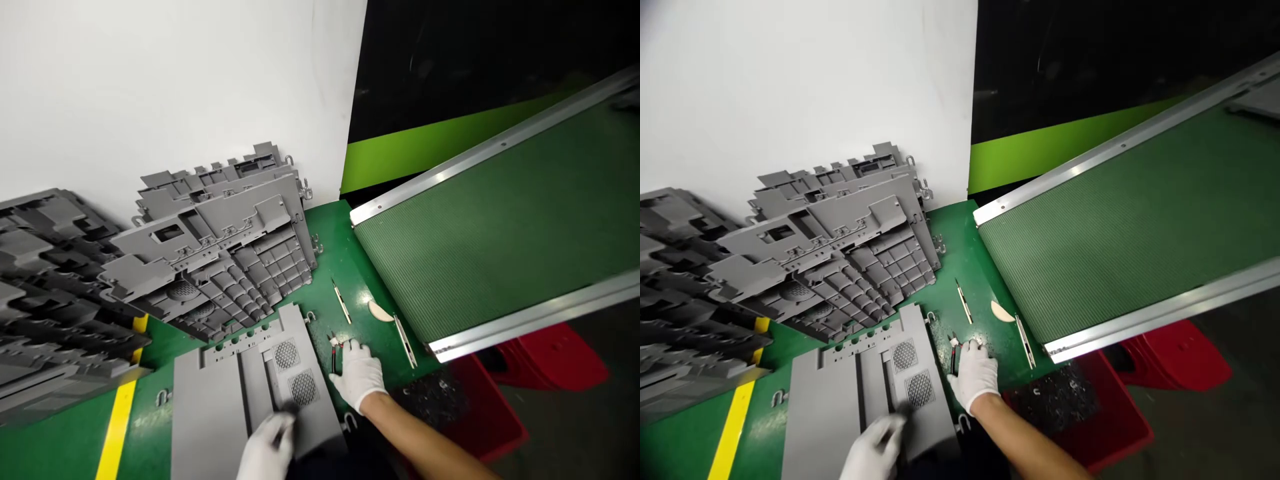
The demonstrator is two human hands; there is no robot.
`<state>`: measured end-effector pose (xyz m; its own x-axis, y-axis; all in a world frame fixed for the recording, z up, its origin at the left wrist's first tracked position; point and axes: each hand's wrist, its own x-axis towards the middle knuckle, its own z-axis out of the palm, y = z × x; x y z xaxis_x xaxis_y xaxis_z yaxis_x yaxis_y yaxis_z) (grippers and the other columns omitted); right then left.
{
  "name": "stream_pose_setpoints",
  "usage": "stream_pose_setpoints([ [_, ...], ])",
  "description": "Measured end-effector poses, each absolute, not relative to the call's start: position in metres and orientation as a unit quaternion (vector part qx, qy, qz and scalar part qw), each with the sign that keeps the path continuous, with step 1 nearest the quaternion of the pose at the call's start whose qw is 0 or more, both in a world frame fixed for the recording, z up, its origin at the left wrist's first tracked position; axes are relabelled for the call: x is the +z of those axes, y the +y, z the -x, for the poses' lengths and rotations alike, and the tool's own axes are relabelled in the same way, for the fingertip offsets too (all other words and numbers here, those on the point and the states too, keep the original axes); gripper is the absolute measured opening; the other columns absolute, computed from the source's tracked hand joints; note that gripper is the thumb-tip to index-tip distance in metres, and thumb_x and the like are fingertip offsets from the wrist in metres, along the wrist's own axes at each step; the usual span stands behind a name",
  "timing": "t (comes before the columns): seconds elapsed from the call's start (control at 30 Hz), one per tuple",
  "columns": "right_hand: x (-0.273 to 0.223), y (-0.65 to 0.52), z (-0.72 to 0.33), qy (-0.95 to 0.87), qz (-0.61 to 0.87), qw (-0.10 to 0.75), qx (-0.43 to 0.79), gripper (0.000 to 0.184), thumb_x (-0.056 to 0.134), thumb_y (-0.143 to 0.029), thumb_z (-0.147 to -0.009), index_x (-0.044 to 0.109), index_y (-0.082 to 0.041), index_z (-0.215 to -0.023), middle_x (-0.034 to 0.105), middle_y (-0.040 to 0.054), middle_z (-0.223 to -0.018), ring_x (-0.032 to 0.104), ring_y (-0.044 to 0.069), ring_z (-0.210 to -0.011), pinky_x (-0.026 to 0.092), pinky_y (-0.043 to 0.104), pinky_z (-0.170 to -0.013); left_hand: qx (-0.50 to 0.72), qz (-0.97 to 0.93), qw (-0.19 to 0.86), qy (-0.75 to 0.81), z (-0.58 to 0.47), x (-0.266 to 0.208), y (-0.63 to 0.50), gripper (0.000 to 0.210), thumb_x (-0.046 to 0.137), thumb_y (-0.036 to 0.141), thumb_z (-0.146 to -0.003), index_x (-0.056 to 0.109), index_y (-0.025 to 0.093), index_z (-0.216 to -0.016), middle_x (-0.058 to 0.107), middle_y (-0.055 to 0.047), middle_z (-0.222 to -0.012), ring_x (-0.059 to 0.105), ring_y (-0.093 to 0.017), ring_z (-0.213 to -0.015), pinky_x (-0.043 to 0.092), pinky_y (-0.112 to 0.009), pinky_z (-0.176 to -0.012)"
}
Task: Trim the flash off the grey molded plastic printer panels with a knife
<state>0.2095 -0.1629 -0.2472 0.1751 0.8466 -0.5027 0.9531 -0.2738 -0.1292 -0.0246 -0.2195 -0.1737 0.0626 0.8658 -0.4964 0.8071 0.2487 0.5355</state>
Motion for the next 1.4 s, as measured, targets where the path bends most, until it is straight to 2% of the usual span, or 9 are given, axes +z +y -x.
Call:
stream_pose_setpoints([
  [0.1, -0.25, -0.178, -0.203, 0.587, -0.773, 0.114, -0.214, 0.068, 0.075, -0.03, -0.07, 0.052, -0.016, -0.132, 0.052, 0.0199, -0.13, 0.051, 0.034, -0.112, 0.048, 0.041, -0.077, 0.02, -0.783, 0.37, 0.499, -0.029, -0.197, -0.186, 0.026, 0.055, 0.031, -0.088, 0.073, 0.028, -0.106, 0.073, -0.007, -0.115, 0.065, -0.027, -0.111, 0.043, -0.043, -0.11],
  [0.2, -0.249, -0.182, -0.217, 0.581, -0.775, 0.141, -0.203, 0.057, 0.063, -0.01, -0.074, 0.054, -0.019, -0.13, 0.056, 0.0186, -0.122, 0.055, 0.032, -0.108, 0.046, 0.04, -0.075, -0.129, -0.893, 0.292, 0.317, -0.069, -0.216, -0.171, 0.041, 0.062, 0.049, -0.084, 0.073, 0.013, -0.102, 0.072, -0.018, -0.102, 0.066, -0.034, -0.101, 0.04, -0.052, -0.108],
  [0.3, -0.254, -0.199, -0.243, 0.557, -0.79, 0.133, -0.217, 0.052, 0.064, -0.012, -0.073, 0.057, -0.02, -0.124, 0.058, 0.0174, -0.116, 0.057, 0.034, -0.104, 0.044, 0.045, -0.08, -0.236, -0.915, 0.239, 0.225, -0.086, -0.234, -0.168, 0.064, 0.055, 0.064, -0.085, 0.073, 0.004, -0.1, 0.072, -0.023, -0.095, 0.066, -0.035, -0.095, 0.038, -0.053, -0.106],
  [0.43, -0.269, -0.253, -0.27, 0.429, -0.809, 0.004, -0.402, 0.012, 0.056, -0.019, -0.079, 0.061, -0.019, -0.09, 0.064, 0.0099, -0.092, 0.061, 0.024, -0.085, 0.043, 0.035, -0.077, -0.289, -0.894, 0.286, 0.191, -0.096, -0.246, -0.161, 0.063, 0.041, 0.064, -0.093, 0.075, 0.012, -0.095, 0.074, -0.02, -0.092, 0.068, -0.034, -0.092, 0.038, -0.054, -0.1],
  [0.53, -0.27, -0.3, -0.269, 0.299, -0.769, -0.096, -0.557, 0.011, 0.052, -0.018, -0.078, 0.059, -0.022, -0.085, 0.061, 0.0014, -0.072, 0.056, 0.018, -0.068, 0.04, 0.028, -0.066, -0.316, -0.872, 0.311, 0.206, -0.108, -0.246, -0.154, 0.057, 0.043, 0.061, -0.093, 0.076, 0.015, -0.085, 0.075, -0.019, -0.09, 0.068, -0.034, -0.089, 0.036, -0.054, -0.097],
  [0.67, -0.254, -0.328, -0.255, 0.294, -0.73, -0.148, -0.599, 0.017, 0.051, -0.017, -0.079, 0.06, -0.022, -0.092, 0.065, -0.0003, -0.082, 0.056, 0.016, -0.076, 0.038, 0.025, -0.07, -0.309, -0.859, 0.332, 0.237, -0.121, -0.245, -0.145, 0.056, 0.039, 0.059, -0.095, 0.073, 0.017, -0.083, 0.074, -0.015, -0.082, 0.067, -0.031, -0.082, 0.035, -0.049, -0.09],
  [0.97, -0.26, -0.323, -0.283, 0.402, -0.688, -0.08, -0.598, 0.026, 0.051, -0.011, -0.076, 0.06, -0.022, -0.098, 0.063, 0.0008, -0.089, 0.055, 0.016, -0.079, 0.033, 0.025, -0.068, -0.301, -0.832, 0.4, 0.242, -0.15, -0.259, -0.111, 0.044, 0.043, 0.051, -0.097, 0.064, 0.018, -0.077, 0.068, 0.002, -0.071, 0.053, -0.013, -0.065, 0.032, -0.033, -0.078],
  [1.13, -0.268, -0.31, -0.282, 0.501, -0.704, -0.007, -0.503, 0.02, 0.053, -0.018, -0.079, 0.061, -0.023, -0.097, 0.063, 0.0049, -0.093, 0.059, 0.019, -0.08, 0.031, 0.029, -0.064, -0.29, -0.829, 0.411, 0.245, -0.154, -0.257, -0.109, 0.039, 0.045, 0.046, -0.097, 0.062, 0.018, -0.076, 0.065, 0.001, -0.076, 0.053, -0.013, -0.073, 0.032, -0.029, -0.076],
  [1.4, -0.269, -0.295, -0.279, 0.526, -0.69, 0.037, -0.496, 0.02, 0.049, -0.031, -0.09, 0.064, -0.023, -0.102, 0.071, 0.0079, -0.096, 0.066, 0.024, -0.085, 0.04, 0.032, -0.07, -0.266, -0.827, 0.427, 0.25, -0.151, -0.259, -0.11, 0.033, 0.05, 0.042, -0.095, 0.069, 0.02, -0.079, 0.068, -0.001, -0.08, 0.058, -0.015, -0.074, 0.035, -0.031, -0.079],
])
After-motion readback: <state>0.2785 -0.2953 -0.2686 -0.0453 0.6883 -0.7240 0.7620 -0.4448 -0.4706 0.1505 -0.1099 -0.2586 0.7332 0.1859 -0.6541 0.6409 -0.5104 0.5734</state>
